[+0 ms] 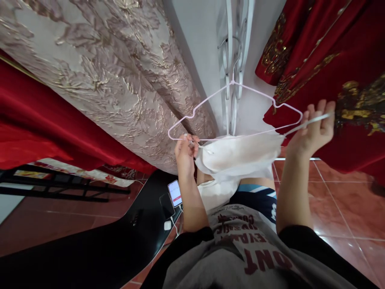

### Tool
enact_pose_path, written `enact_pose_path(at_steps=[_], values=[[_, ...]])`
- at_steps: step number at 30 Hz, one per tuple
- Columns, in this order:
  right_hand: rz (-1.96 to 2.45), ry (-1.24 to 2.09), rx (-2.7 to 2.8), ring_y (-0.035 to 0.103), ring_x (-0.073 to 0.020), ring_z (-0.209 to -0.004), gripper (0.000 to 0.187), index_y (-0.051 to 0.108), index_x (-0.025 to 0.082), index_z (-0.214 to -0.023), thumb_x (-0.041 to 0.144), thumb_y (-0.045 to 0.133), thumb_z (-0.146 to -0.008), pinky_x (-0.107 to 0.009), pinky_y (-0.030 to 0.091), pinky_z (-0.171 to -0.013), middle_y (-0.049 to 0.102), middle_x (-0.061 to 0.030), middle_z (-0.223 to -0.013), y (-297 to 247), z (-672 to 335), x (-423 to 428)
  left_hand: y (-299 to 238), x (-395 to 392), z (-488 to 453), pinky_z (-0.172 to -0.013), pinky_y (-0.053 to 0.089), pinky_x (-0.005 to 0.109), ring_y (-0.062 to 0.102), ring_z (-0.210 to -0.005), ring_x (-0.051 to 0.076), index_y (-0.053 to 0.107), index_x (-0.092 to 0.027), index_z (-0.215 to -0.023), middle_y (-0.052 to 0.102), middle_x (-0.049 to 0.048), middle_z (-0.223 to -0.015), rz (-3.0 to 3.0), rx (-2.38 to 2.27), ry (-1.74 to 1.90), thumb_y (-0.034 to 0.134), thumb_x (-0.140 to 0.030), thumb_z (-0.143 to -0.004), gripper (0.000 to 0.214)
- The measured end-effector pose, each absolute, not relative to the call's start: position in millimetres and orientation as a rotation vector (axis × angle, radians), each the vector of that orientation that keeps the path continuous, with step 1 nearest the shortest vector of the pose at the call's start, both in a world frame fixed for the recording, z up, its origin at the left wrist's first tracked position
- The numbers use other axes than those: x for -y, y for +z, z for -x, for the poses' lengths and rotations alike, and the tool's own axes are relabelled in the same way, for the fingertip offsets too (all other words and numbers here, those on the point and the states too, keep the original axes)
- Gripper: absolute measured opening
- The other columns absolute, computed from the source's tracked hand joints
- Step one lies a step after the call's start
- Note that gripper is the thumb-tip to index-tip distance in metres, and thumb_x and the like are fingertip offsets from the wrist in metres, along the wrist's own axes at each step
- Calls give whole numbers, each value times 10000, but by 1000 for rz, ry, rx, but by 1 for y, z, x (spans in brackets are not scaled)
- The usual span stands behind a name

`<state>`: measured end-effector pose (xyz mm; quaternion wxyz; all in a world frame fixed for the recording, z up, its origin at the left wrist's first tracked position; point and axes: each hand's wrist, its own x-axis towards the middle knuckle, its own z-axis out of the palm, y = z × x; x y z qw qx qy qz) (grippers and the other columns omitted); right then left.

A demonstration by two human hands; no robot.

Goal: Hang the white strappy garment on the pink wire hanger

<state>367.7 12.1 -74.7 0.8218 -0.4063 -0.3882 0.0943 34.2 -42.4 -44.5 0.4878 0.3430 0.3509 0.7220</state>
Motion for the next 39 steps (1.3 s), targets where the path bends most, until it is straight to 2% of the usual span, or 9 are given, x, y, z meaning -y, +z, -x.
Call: enact_pose_path(at_steps=[4,7,12,16,21,27,32,36,39], values=[[850,-11,937,710,-326,-1298,287,758,286,-1185,449,698,-957,-676,367,-1272,781,-46,-1176,-76,-346,20,-49,42,-37,-412,268,167,467,-492,55,602,-183,-794,682,25,-755,-811,-844,1764,851,-478,-849,390],[916,-113,1144,650,-327,-1400,203,797,306,-1099,425,720,-954,-688,163,-1354,812,-17,-1156,-61,-323,40,-54,41,-42,-408,259,166,458,-483,52,600,-185,-790,687,26,-751,-773,-854,1785,832,-458,-865,366],[1070,244,1554,732,-295,-1264,185,806,314,-1090,367,683,-963,-645,421,-1259,831,-22,-1120,-61,-308,42,-56,42,-48,-427,288,175,459,-504,59,613,-196,-805,731,43,-812,-807,-906,1757,807,-464,-878,338],[1052,364,1661,709,-286,-1292,206,800,319,-1112,329,678,-947,-619,435,-1246,821,-21,-1203,-70,-301,36,-58,43,-47,-450,330,183,536,-554,78,651,-193,-844,783,81,-901,-841,-969,1782,803,-465,-865,312],[1011,325,1628,769,-262,-1107,151,796,321,-966,236,678,-927,-570,535,-1112,834,-5,-1091,-65,-295,39,-69,41,-29,-621,520,198,731,-847,138,741,-209,-1039,804,107,-1161,-860,-1187,2099,690,-265,-888,169],[997,322,1621,770,-259,-1079,112,784,304,-917,222,709,-905,-561,504,-1129,832,-5,-1070,-62,-299,40,-61,32,3,-962,618,359,766,-1072,209,789,-209,-1119,792,87,-1180,-1028,-1320,2432,735,-210,-870,255],[1017,335,1631,759,-267,-1113,49,776,318,-950,310,753,-909,-588,447,-1189,828,-1,-1107,-66,-299,42,-21,20,2,-1129,552,420,736,-1186,241,822,-242,-1052,799,71,-1163,-1438,-1192,2045,832,-260,-849,204],[1037,313,1629,755,-261,-1106,46,763,310,-944,288,737,-914,-618,353,-1261,822,-3,-1092,-68,-296,46,11,11,-10,-954,600,339,728,-999,221,808,-241,-854,781,29,-923,-1562,-1187,1706,833,-179,-846,67],[1050,313,1631,751,-258,-1105,50,753,305,-934,280,711,-921,-619,356,-1261,816,-10,-1083,-67,-296,48,19,2,-9,-730,552,248,645,-733,170,745,-223,-704,668,3,-687,-1542,-1252,1579,766,-99,-883,219]])
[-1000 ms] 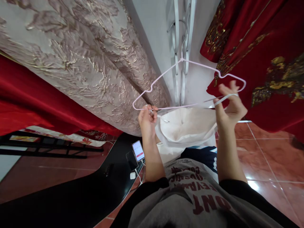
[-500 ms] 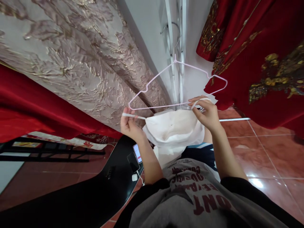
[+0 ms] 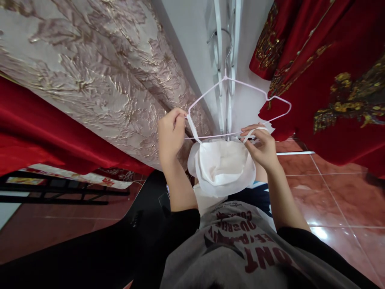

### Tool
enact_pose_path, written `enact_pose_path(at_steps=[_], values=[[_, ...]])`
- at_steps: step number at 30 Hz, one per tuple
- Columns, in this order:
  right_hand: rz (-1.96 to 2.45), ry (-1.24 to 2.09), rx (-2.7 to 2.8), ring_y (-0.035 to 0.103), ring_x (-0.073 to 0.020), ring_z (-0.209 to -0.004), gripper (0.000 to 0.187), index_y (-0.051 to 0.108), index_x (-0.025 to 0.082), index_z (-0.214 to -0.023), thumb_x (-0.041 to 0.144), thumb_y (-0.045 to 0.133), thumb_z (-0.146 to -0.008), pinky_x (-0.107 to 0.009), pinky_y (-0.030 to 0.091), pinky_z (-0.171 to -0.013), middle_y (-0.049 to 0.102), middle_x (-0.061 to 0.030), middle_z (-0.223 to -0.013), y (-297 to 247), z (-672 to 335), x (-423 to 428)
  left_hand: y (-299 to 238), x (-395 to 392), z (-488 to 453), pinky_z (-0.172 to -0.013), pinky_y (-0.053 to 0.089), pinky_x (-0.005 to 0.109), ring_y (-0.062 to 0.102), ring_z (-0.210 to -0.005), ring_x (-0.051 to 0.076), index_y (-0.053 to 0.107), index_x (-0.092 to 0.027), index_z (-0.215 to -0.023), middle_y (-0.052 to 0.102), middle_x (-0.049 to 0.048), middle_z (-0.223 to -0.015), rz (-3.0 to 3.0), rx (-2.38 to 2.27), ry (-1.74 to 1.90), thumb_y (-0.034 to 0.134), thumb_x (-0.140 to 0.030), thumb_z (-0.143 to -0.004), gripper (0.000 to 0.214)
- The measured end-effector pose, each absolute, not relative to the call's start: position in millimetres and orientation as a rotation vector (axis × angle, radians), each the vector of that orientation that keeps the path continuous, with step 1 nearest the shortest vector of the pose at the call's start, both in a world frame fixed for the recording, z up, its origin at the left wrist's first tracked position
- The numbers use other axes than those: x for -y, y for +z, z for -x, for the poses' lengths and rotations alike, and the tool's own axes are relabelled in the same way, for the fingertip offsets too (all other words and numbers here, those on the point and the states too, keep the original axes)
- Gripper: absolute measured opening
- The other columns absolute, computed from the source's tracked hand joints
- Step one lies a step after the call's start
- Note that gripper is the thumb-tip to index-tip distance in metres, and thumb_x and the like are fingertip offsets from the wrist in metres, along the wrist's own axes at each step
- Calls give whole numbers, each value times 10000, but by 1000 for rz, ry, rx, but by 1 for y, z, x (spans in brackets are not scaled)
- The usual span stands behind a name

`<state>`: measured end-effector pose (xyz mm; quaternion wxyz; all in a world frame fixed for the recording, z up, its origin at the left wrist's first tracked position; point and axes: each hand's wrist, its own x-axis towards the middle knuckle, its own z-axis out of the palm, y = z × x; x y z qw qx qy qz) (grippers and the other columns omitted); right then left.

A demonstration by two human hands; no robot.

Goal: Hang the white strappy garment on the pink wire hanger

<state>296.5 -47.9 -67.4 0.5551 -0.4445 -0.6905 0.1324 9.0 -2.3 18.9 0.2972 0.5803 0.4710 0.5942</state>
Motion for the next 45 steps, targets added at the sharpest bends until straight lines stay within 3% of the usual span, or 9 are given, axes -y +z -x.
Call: enact_pose_path(at_steps=[7,11,21,27,32,36,39,42,45], values=[[1042,268,1643,749,-266,-1105,60,749,301,-957,294,697,-927,-606,394,-1233,816,-24,-1092,-68,-296,47,-35,3,-9,-670,523,235,647,-635,130,675,-216,-806,671,-13,-696,-1068,-1169,1817,803,-382,-881,222],[1048,207,1601,752,-271,-1081,82,763,313,-991,321,702,-938,-600,436,-1205,815,-24,-1063,-72,-286,49,-68,18,-46,-863,573,313,766,-894,186,641,-226,-934,779,59,-911,-777,-945,1834,814,-595,-824,421],[937,-56,969,709,-316,-1200,334,813,244,-1142,417,814,-857,-536,563,-1050,762,-109,-1201,-66,-341,28,-64,24,-56,-720,510,260,708,-716,164,571,-224,-865,733,30,-734,-919,-1032,1943,714,-613,-919,418],[1180,249,1315,682,-189,-702,152,819,235,-897,384,802,-872,-390,566,-702,771,-60,-778,-9,-358,17,-63,24,-59,-683,503,252,658,-641,148,571,-219,-847,725,25,-694,-883,-995,1939,736,-549,-894,371],[1286,215,1518,542,-153,-572,294,705,247,-679,436,807,-880,-361,442,-558,677,-31,-631,31,-349,28,-64,21,-57,-676,501,247,628,-610,136,576,-215,-842,713,21,-678,-860,-1007,1925,711,-504,-918,328],[1256,198,1576,604,-180,-655,312,703,254,-741,508,821,-878,-396,537,-661,690,-42,-693,35,-340,27,-67,20,-58,-661,496,242,632,-605,133,595,-202,-840,723,29,-672,-844,-964,1901,736,-467,-899,306],[1185,124,1567,720,-286,-996,285,754,290,-1005,563,756,-923,-503,600,-931,778,-84,-988,20,-326,25,-66,21,-58,-654,496,245,621,-586,128,595,-203,-841,745,31,-688,-872,-915,1915,761,-472,-882,318],[1043,-28,1513,639,-348,-1322,380,704,301,-1279,552,625,-1004,-604,517,-1120,740,-100,-1280,-9,-304,27,-64,25,-58,-679,514,258,631,-602,130,599,-208,-858,781,44,-752,-902,-905,1871,762,-491,-886,328],[948,100,1754,691,-307,-1244,353,689,294,-1342,443,551,-1053,-575,532,-1094,762,-79,-1264,-40,-282,28,-66,29,-59,-735,541,279,664,-644,136,614,-211,-882,816,69,-857,-906,-915,1795,747,-513,-904,330]])
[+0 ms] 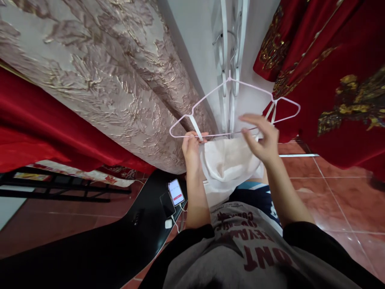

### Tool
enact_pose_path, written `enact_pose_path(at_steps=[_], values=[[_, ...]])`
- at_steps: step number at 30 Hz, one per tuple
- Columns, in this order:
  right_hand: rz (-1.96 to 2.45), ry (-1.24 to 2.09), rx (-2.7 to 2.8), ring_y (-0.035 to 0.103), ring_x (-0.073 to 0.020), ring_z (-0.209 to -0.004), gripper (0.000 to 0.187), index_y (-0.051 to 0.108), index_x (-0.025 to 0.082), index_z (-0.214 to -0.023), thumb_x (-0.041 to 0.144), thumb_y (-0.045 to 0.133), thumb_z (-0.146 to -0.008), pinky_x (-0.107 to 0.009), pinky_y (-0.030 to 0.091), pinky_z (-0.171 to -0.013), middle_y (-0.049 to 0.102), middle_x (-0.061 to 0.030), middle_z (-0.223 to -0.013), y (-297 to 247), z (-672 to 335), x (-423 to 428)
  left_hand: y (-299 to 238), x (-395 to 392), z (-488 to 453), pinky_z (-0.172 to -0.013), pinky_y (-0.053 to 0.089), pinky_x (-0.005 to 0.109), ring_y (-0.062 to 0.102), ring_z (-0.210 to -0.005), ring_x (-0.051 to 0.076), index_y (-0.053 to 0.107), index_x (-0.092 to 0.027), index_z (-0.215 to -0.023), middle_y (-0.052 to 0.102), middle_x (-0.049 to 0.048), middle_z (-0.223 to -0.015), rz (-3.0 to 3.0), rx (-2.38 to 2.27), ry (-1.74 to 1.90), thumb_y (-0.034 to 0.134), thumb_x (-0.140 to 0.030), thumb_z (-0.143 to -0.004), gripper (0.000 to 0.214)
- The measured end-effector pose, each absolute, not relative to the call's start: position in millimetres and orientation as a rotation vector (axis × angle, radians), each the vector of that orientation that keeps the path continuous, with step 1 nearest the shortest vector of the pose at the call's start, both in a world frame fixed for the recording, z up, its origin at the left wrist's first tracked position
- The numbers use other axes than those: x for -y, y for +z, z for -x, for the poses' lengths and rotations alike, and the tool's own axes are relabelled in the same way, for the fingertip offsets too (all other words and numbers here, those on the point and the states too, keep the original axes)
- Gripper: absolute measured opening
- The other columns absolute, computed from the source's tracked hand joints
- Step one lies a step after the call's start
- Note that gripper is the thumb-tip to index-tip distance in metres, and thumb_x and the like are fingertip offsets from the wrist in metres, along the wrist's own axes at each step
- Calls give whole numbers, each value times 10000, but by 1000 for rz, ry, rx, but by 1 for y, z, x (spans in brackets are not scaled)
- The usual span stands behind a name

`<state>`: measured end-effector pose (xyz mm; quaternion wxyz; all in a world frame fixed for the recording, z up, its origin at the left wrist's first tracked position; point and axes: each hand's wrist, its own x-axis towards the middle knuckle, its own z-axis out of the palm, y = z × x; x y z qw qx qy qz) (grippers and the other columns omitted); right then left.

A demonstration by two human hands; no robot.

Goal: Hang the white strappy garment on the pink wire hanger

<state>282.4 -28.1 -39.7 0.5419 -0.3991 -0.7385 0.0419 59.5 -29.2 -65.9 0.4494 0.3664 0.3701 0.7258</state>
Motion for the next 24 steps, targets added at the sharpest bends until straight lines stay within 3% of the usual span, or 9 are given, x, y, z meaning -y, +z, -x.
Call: enact_pose_path(at_steps=[3,7,9,12,16,19,22,24], values=[[1009,178,1995,722,-292,-1064,320,723,277,-1297,390,614,-1018,-541,539,-1019,799,-74,-1136,-62,-268,27,-71,34,-57,-822,563,303,731,-749,160,671,-212,-958,835,82,-965,-943,-950,1711,771,-518,-893,328],[1091,88,1891,694,-277,-1034,253,743,275,-1222,353,622,-1014,-534,479,-1070,794,-59,-1080,-75,-265,27,-72,45,-41,-953,556,335,764,-972,212,763,-202,-1001,826,89,-993,-1148,-1052,1475,750,-490,-925,298],[1078,96,1851,690,-267,-1052,237,741,299,-1211,340,606,-1021,-552,425,-1146,792,-38,-1085,-77,-266,29,-64,52,-29,-940,555,319,750,-1019,216,789,-205,-1000,811,89,-1006,-1258,-1049,1339,744,-465,-940,271],[1063,126,1836,687,-260,-1088,254,736,324,-1233,321,602,-1017,-575,366,-1214,789,-25,-1109,-77,-267,33,-46,60,-11,-796,570,286,739,-1004,225,797,-207,-1016,780,101,-1014,-1249,-847,1262,801,-495,-886,316],[1030,154,1832,693,-255,-1123,282,742,346,-1258,295,615,-1011,-583,361,-1230,788,-19,-1131,-75,-271,35,-32,55,7,-742,580,274,716,-1132,251,783,-234,-1109,759,119,-1200,-1008,-624,1658,760,-638,-856,478],[1002,192,1838,699,-251,-1140,291,735,349,-1272,287,620,-1012,-590,355,-1240,784,-18,-1159,-73,-273,38,-37,47,13,-773,569,242,654,-1303,237,764,-263,-1134,693,84,-1432,-854,-759,2024,721,-555,-899,377],[992,218,1847,701,-255,-1158,291,722,331,-1283,287,610,-1018,-599,356,-1243,781,-29,-1182,-73,-268,41,-47,44,7,-709,533,212,686,-1261,230,757,-260,-1134,711,89,-1424,-799,-1050,2019,799,-393,-846,320],[987,221,1850,698,-265,-1185,299,711,323,-1297,292,613,-1016,-604,372,-1236,778,-40,-1214,-72,-261,45,-53,46,-6,-670,521,218,732,-1172,240,764,-238,-1093,760,119,-1329,-837,-1093,1855,829,-375,-822,311]])
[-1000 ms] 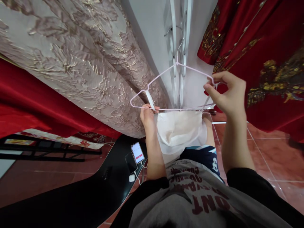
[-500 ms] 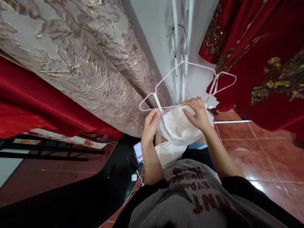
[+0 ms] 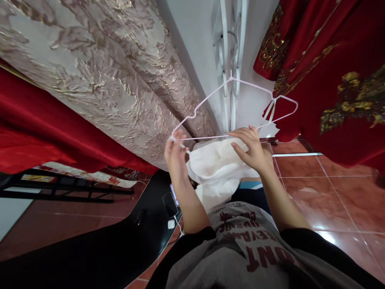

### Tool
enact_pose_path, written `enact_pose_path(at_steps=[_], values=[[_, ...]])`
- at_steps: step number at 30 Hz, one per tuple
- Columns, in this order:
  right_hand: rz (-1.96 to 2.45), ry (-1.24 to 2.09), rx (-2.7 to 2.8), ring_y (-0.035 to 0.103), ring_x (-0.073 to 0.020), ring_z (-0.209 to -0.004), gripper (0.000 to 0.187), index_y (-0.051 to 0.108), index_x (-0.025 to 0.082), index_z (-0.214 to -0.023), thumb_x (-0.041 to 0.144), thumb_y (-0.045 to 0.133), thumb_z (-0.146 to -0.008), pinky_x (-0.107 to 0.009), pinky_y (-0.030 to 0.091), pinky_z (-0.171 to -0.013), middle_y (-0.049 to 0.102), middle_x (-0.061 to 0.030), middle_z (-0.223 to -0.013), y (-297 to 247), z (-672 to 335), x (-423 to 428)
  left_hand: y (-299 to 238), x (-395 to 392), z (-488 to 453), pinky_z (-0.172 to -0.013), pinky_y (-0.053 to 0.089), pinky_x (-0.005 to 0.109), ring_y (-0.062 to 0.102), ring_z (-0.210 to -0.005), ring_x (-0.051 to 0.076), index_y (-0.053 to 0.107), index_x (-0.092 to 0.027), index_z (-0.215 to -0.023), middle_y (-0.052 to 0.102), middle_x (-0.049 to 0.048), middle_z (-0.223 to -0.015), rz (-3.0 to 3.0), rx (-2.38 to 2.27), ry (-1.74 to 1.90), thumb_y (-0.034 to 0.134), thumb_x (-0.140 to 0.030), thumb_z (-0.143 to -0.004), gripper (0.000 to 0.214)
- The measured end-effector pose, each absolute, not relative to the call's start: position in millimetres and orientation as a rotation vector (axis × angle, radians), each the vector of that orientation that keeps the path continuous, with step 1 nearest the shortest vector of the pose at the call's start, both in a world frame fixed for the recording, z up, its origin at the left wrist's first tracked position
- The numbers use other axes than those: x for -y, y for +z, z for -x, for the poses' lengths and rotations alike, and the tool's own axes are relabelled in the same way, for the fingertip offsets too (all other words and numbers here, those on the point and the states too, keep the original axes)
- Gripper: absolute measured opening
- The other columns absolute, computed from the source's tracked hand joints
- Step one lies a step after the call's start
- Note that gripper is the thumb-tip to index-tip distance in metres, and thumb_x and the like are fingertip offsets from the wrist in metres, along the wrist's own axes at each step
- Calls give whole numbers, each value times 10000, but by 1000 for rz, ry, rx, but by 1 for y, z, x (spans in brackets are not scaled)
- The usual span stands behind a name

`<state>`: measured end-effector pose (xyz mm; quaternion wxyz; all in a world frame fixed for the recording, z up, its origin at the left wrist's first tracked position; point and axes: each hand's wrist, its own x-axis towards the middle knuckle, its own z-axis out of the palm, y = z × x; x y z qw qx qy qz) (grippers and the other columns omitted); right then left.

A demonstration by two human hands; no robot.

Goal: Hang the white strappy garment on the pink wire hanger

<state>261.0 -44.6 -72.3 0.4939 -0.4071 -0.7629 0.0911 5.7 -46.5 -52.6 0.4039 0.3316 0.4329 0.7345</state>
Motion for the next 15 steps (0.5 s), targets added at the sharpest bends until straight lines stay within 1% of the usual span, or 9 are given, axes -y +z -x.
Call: enact_pose_path(at_steps=[2,4,5,7,9,10,12,13,15], values=[[982,230,1858,692,-275,-1219,315,700,327,-1315,300,622,-1011,-613,378,-1238,773,-44,-1251,-72,-253,48,-55,49,-23,-636,516,229,763,-1086,245,761,-212,-1034,799,140,-1193,-887,-1003,1712,815,-441,-848,300],[976,236,1835,680,-285,-1262,317,697,339,-1317,315,632,-1007,-622,378,-1248,766,-44,-1279,-74,-249,52,-55,50,-39,-610,509,229,777,-1008,234,733,-202,-961,809,125,-1028,-915,-927,1685,783,-501,-885,313],[983,227,1773,672,-289,-1283,318,693,342,-1320,327,629,-1009,-621,394,-1242,754,-50,-1300,-76,-249,53,-54,50,-45,-602,506,226,780,-975,225,714,-203,-928,801,108,-956,-924,-911,1699,774,-519,-895,323],[1018,186,1523,673,-288,-1274,345,666,340,-1355,361,612,-1015,-591,485,-1173,714,-75,-1350,-82,-257,54,-54,47,-53,-597,506,220,781,-923,211,680,-206,-879,768,74,-855,-934,-898,1729,776,-536,-896,344],[1060,190,1242,713,-265,-1135,401,623,331,-1407,383,602,-1010,-516,599,-997,679,-98,-1360,-88,-274,50,-56,43,-55,-593,507,217,780,-889,202,667,-205,-858,742,56,-815,-935,-887,1745,790,-549,-884,366],[1085,226,1160,726,-240,-1017,413,621,323,-1410,386,604,-1002,-467,623,-887,678,-101,-1335,-89,-284,47,-57,42,-55,-589,504,214,778,-874,197,665,-204,-853,732,51,-803,-931,-880,1754,799,-554,-875,375],[1156,342,1153,685,-177,-782,374,679,290,-1338,375,627,-978,-371,592,-697,705,-93,-1234,-84,-304,40,-58,39,-54,-578,495,204,777,-860,189,663,-201,-850,714,41,-786,-916,-871,1779,813,-559,-862,388],[1199,392,1192,646,-150,-704,330,721,266,-1271,360,636,-966,-335,553,-633,719,-85,-1169,-78,-313,36,-59,38,-53,-575,491,200,777,-859,186,661,-200,-852,707,36,-782,-909,-872,1788,816,-560,-859,392],[1272,453,1272,570,-110,-615,241,783,220,-1116,304,644,-937,-281,469,-555,734,-65,-1030,-62,-325,29,-60,38,-53,-578,489,197,777,-864,183,657,-199,-858,695,28,-779,-898,-886,1797,812,-562,-863,394]])
